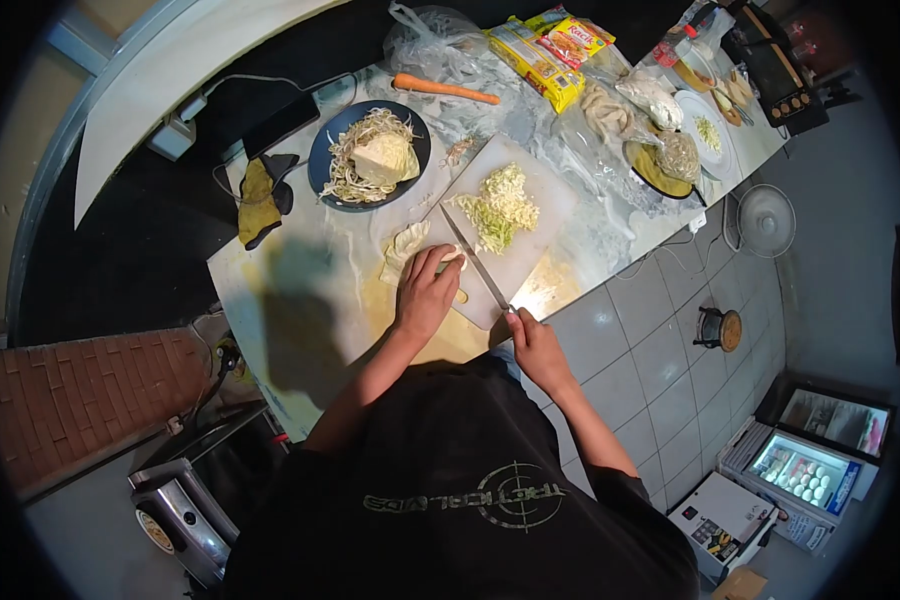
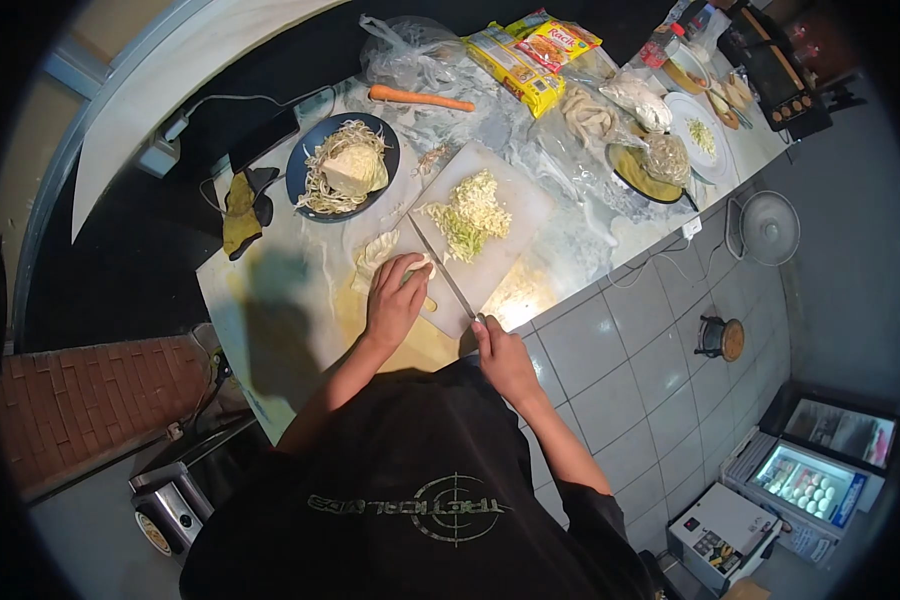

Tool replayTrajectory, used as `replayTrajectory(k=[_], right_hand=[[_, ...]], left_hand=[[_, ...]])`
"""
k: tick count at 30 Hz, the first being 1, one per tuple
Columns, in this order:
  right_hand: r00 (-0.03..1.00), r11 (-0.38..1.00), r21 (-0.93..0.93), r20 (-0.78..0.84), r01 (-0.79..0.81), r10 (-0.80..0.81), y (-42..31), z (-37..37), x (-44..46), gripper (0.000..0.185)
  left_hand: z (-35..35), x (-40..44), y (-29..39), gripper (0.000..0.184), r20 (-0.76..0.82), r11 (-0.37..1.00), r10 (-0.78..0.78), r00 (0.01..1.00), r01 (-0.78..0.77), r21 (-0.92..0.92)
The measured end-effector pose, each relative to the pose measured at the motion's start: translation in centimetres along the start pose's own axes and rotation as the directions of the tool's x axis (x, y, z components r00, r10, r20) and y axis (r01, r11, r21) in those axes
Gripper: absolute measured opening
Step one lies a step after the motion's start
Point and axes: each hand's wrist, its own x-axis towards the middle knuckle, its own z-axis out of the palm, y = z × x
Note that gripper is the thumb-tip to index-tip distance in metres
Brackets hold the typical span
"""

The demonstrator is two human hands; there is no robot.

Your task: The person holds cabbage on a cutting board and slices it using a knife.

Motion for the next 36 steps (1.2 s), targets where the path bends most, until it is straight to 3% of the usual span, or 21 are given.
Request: replayTrajectory(k=[19,23,28,31,36], right_hand=[[0.989,0.902,-0.429,-0.103,0.055,-0.110,-0.7,2.0,1.2,0.034],[0.983,0.904,-0.421,-0.124,0.073,-0.138,-0.1,1.6,2.1,0.034],[0.996,0.974,-0.226,-0.092,-0.011,-0.010,0.2,0.4,1.6,0.036],[0.992,0.997,-0.069,-0.110,0.046,-0.053,0.7,0.2,1.1,0.037],[0.999,1.000,-0.006,-0.030,0.011,-0.011,-0.3,-0.4,0.2,0.038]], left_hand=[[0.1,-0.2,0.0,0.023,0.006,1.000,-0.026,1.000,0.026,-0.005],[0.1,0.0,0.1,0.024,0.009,1.000,-0.021,1.000,0.020,0.016],[-0.1,-0.1,0.2,0.029,0.012,0.999,-0.026,1.000,0.026,0.037],[0.0,-0.2,0.0,0.028,-0.002,0.999,-0.014,1.000,0.014,0.030],[0.1,-0.2,0.1,0.029,-0.026,1.000,-0.020,0.999,0.020,0.008]])
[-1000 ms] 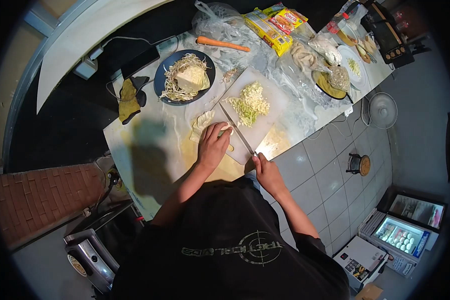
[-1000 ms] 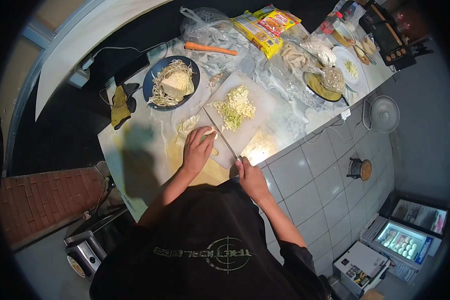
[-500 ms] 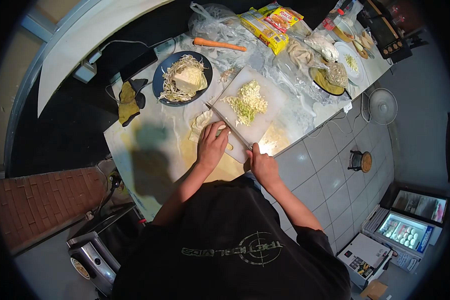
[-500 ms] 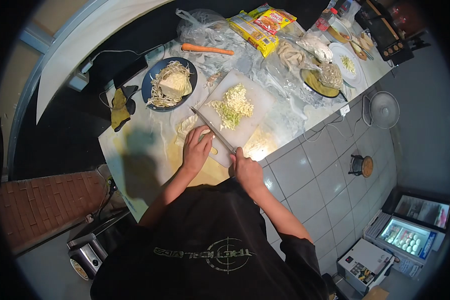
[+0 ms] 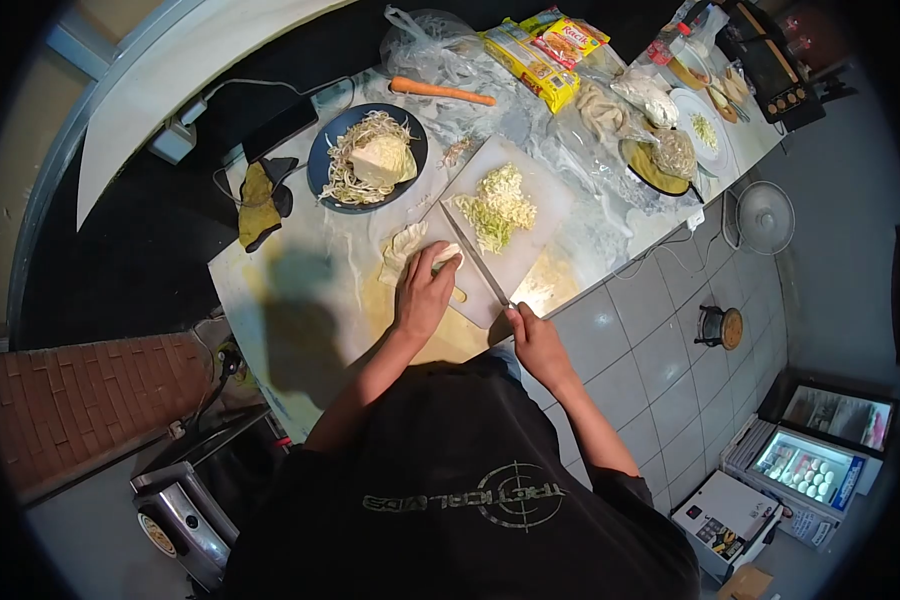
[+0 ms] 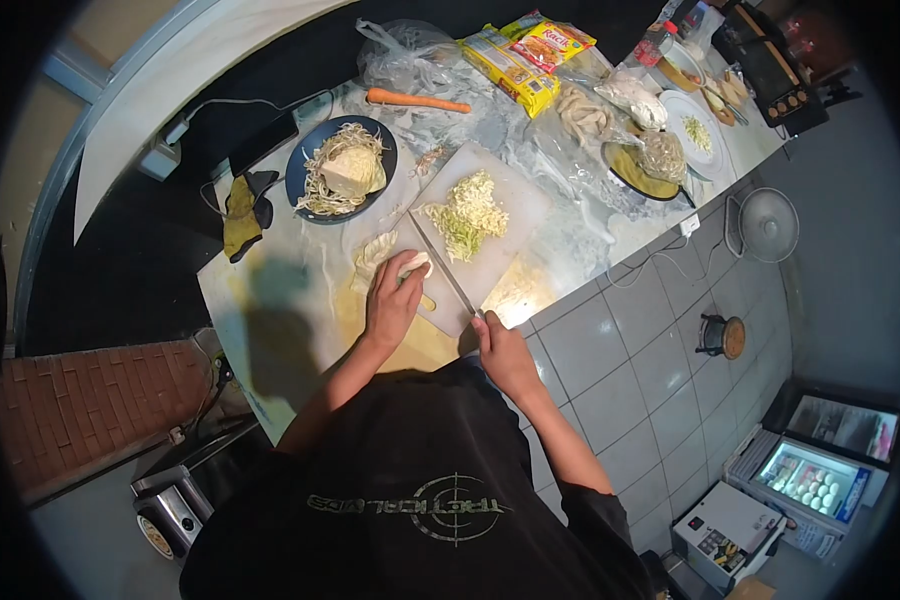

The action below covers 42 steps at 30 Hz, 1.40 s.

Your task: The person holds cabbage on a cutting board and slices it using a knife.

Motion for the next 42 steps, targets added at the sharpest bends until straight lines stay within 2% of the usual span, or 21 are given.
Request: replayTrajectory(k=[13,16,23,28,32,34,35,37,42], right_hand=[[0.999,1.000,0.013,0.049,-0.016,0.016,0.1,0.0,-0.3,0.040],[0.999,1.000,0.008,0.038,-0.005,0.005,0.0,0.0,-0.3,0.039],[0.999,1.000,-0.020,0.048,-0.010,0.011,0.0,0.1,-0.1,0.038],[0.999,0.987,-0.157,0.045,-0.014,0.021,-0.4,0.3,-0.1,0.037],[0.999,0.988,-0.155,0.043,0.001,0.005,0.2,1.4,0.5,0.036],[1.000,0.961,-0.278,0.009,0.000,0.002,0.0,1.6,0.4,0.035],[1.000,0.961,-0.278,0.006,-0.004,0.006,-0.2,1.9,0.3,0.035],[0.996,0.916,-0.402,-0.081,-0.002,-0.033,-0.4,2.4,0.0,0.034],[0.994,0.903,-0.431,-0.092,0.006,-0.051,-0.2,1.9,0.4,0.032]], left_hand=[[0.5,0.0,-0.3,0.023,-0.021,0.998,-0.029,0.999,0.028,-0.058],[0.4,0.0,-0.4,0.022,-0.020,1.000,0.012,1.000,-0.012,-0.014],[0.2,0.1,-0.3,0.022,0.004,1.000,-0.001,1.000,0.001,-0.012],[0.2,0.1,-0.3,0.022,0.003,1.000,0.002,1.000,-0.002,-0.013],[0.3,0.1,-0.3,0.022,0.008,1.000,-0.017,1.000,0.017,-0.014],[0.3,0.0,-0.4,0.022,0.015,0.999,-0.013,1.000,0.014,-0.031],[0.4,0.0,-0.3,0.022,0.016,0.999,-0.010,1.000,0.011,-0.035],[0.5,-0.1,-0.3,0.021,0.014,1.000,-0.025,1.000,0.025,-0.003],[0.5,0.0,-0.3,0.019,0.001,1.000,-0.006,1.000,0.006,0.015]])
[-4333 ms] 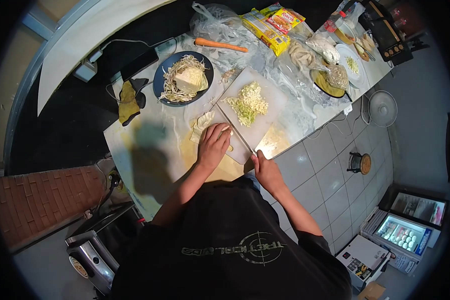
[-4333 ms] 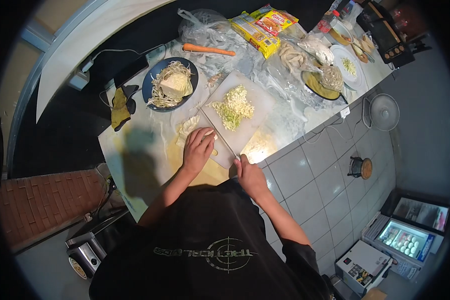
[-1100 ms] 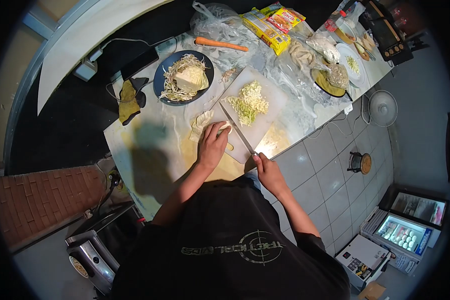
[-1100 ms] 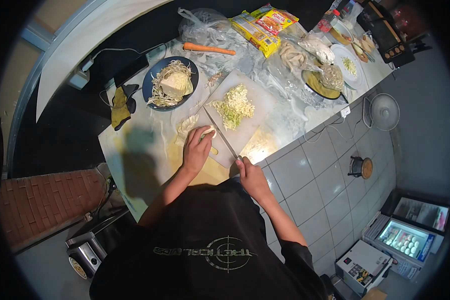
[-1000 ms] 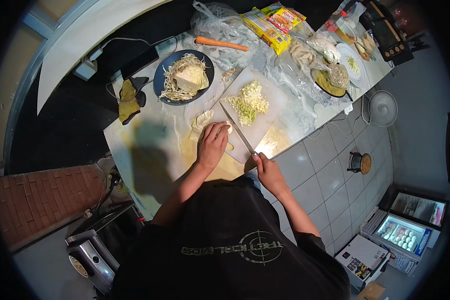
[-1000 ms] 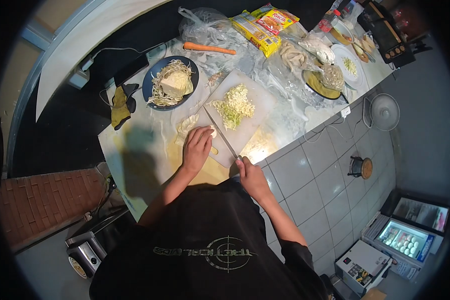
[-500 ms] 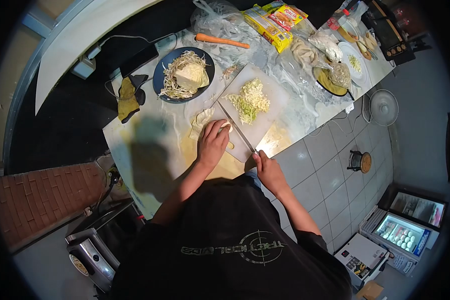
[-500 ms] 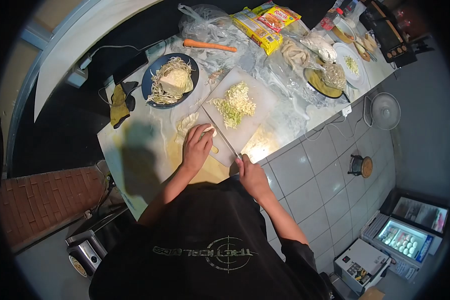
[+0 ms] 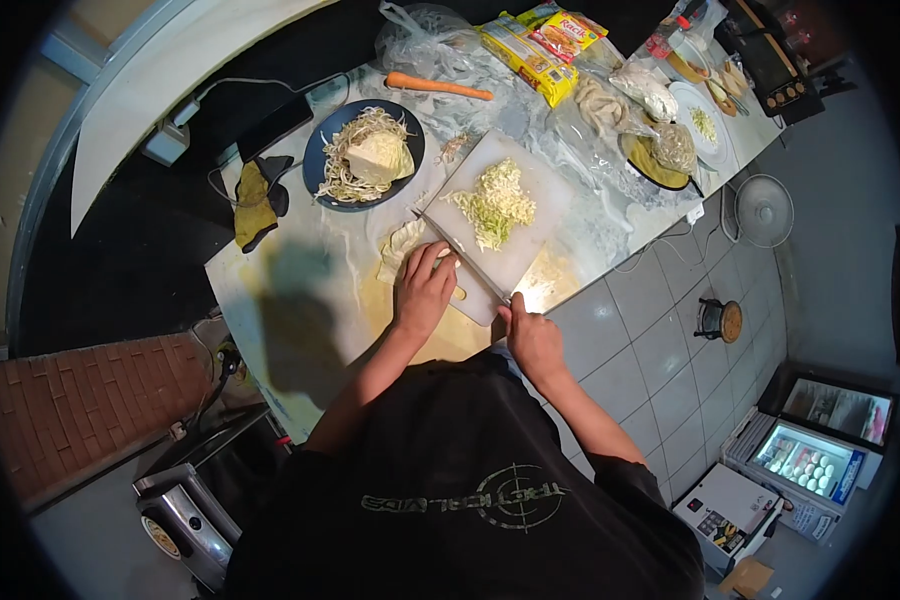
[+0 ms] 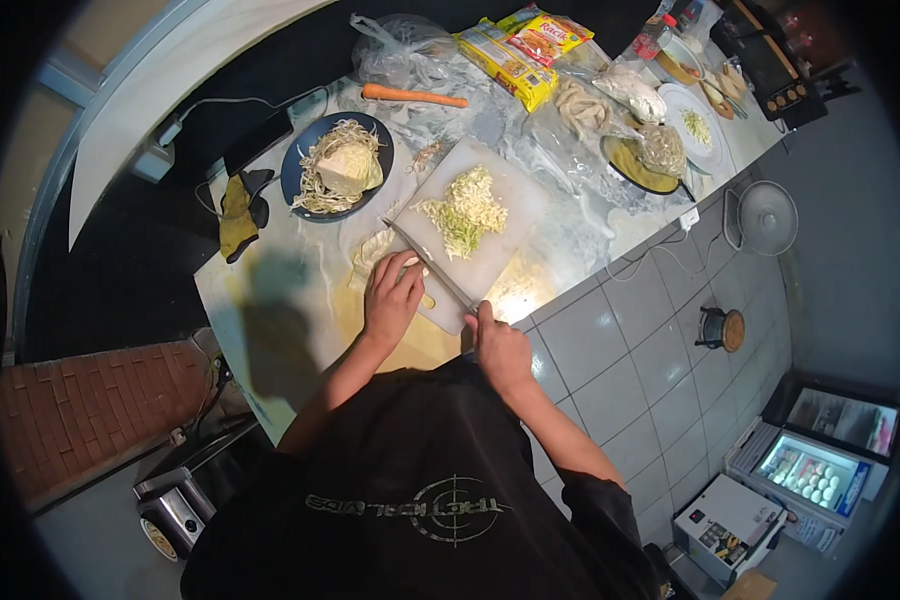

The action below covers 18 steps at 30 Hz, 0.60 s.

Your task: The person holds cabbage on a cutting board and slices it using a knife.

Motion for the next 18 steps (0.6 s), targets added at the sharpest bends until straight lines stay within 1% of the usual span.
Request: replayTrajectory(k=[2,4,5,6,8,9,11,12,14,15,17,18], right_hand=[[1.000,1.000,0.012,0.023,-0.015,0.015,0.7,-0.4,0.3,0.032],[0.998,0.981,0.191,0.060,-0.034,0.023,1.5,-0.8,0.4,0.032],[0.998,0.935,0.352,0.060,-0.041,0.021,1.7,-1.3,0.4,0.037],[0.998,0.936,0.351,0.059,-0.040,0.021,1.8,-1.7,0.3,0.037],[0.986,0.829,0.549,0.164,-0.109,0.021,2.1,-2.2,0.3,0.042],[0.986,0.829,0.549,0.165,-0.107,0.018,2.3,-2.0,0.3,0.042],[0.970,0.713,0.669,0.236,-0.209,0.062,2.9,-1.2,0.3,0.046],[0.970,0.713,0.670,0.236,-0.208,0.061,3.0,-1.3,0.3,0.046],[0.948,0.628,0.721,0.305,-0.292,0.091,3.1,-1.7,0.3,0.047],[0.948,0.628,0.721,0.305,-0.292,0.090,3.0,-2.1,0.3,0.047],[0.918,0.573,0.728,0.376,-0.375,0.124,2.7,-2.8,0.1,0.047],[0.918,0.572,0.729,0.376,-0.375,0.122,2.6,-2.6,0.1,0.047]], left_hand=[[-0.1,0.0,-0.1,0.019,-0.004,1.000,0.010,1.000,-0.010,0.002],[0.0,0.1,0.0,0.019,-0.010,1.000,0.014,1.000,-0.014,-0.002],[0.0,0.2,0.1,0.019,-0.011,1.000,0.015,1.000,-0.015,-0.004],[0.0,0.2,0.0,0.020,-0.001,1.000,0.014,1.000,-0.014,0.009],[-0.1,0.2,0.1,0.021,0.006,1.000,0.010,1.000,-0.010,0.026],[-0.1,0.2,0.2,0.023,0.024,1.000,-0.013,1.000,0.013,0.016],[-0.2,0.3,0.4,0.025,0.040,0.999,-0.036,0.999,0.035,0.009],[-0.2,0.3,0.5,0.027,0.039,0.999,-0.050,0.998,0.050,0.009],[-0.1,0.5,0.7,0.029,0.038,0.998,-0.063,0.997,0.063,0.007],[-0.1,0.7,0.8,0.028,0.042,0.998,-0.056,0.998,0.055,0.023],[-0.1,1.3,0.9,0.028,0.048,0.998,-0.050,0.998,0.048,0.042],[-0.1,2.0,1.2,0.027,0.036,0.998,-0.050,0.998,0.049,0.037]])
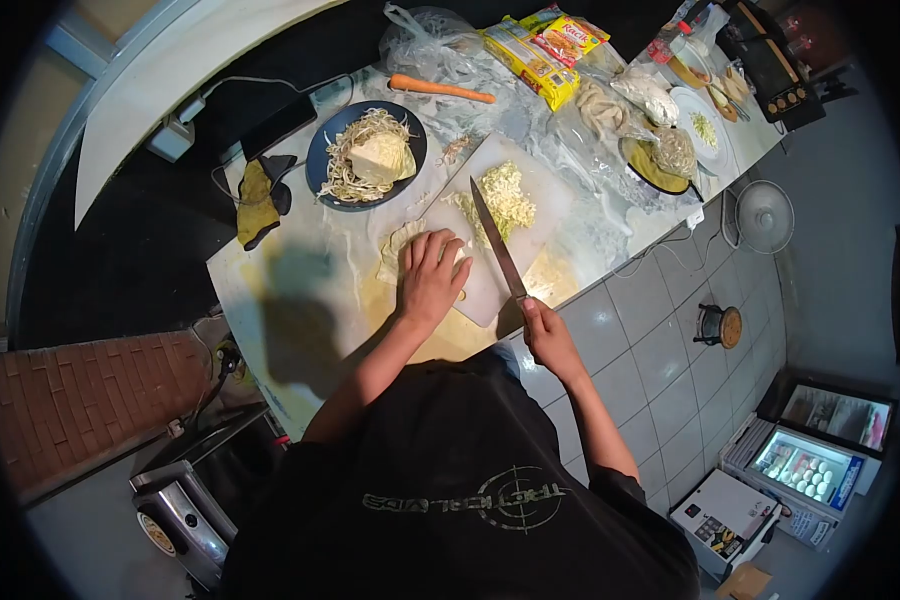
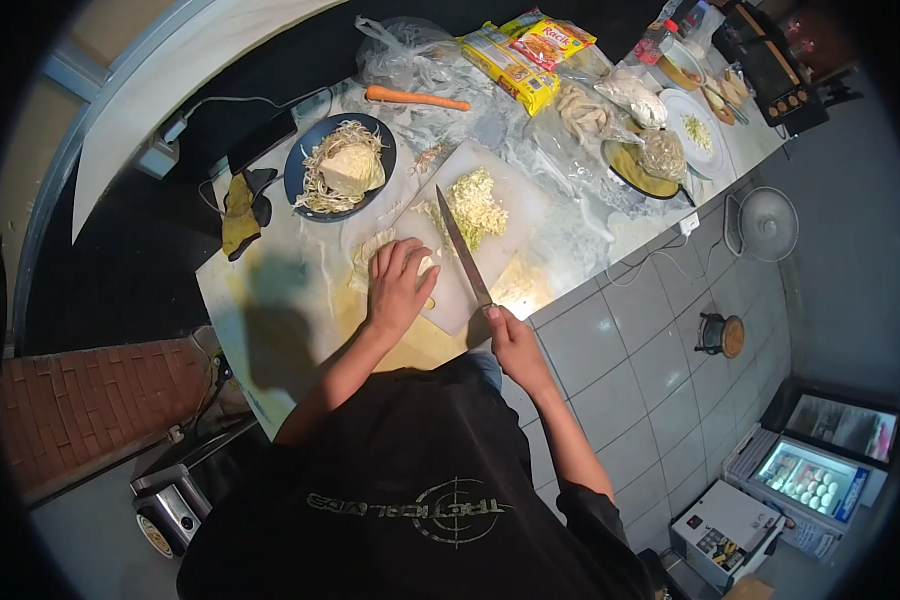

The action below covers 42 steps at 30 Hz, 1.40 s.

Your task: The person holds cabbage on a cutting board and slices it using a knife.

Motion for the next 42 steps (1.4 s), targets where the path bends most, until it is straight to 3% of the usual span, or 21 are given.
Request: replayTrajectory(k=[10,16,21,24,26,42], right_hand=[[0.989,0.983,-0.143,-0.077,0.112,-0.124,1.7,0.8,-0.5,0.046],[0.982,0.960,-0.254,-0.109,0.122,-0.153,0.8,1.5,-1.0,0.044],[0.979,0.937,-0.325,-0.109,0.130,-0.173,0.7,1.7,-1.0,0.044],[0.970,0.902,-0.402,-0.113,0.155,-0.217,1.2,1.8,-0.7,0.043],[0.948,0.814,-0.556,-0.135,0.167,-0.287,1.7,2.0,-0.4,0.040],[0.926,0.825,-0.519,-0.150,0.224,-0.346,1.2,2.4,-0.3,0.036]], left_hand=[[2.0,1.5,0.2,0.019,0.017,0.991,-0.136,0.991,0.136,-0.007],[1.8,1.4,0.3,0.015,-0.055,0.987,-0.160,0.986,0.160,-0.014],[1.5,1.4,0.1,0.014,-0.016,0.990,-0.132,0.991,0.132,0.044],[1.7,1.3,0.1,0.013,-0.028,0.991,-0.126,0.992,0.127,0.045],[1.8,1.1,0.1,0.012,-0.036,0.990,-0.132,0.991,0.133,0.043],[2.7,0.4,-0.1,0.010,-0.128,0.982,-0.190,0.973,0.189,-0.023]])
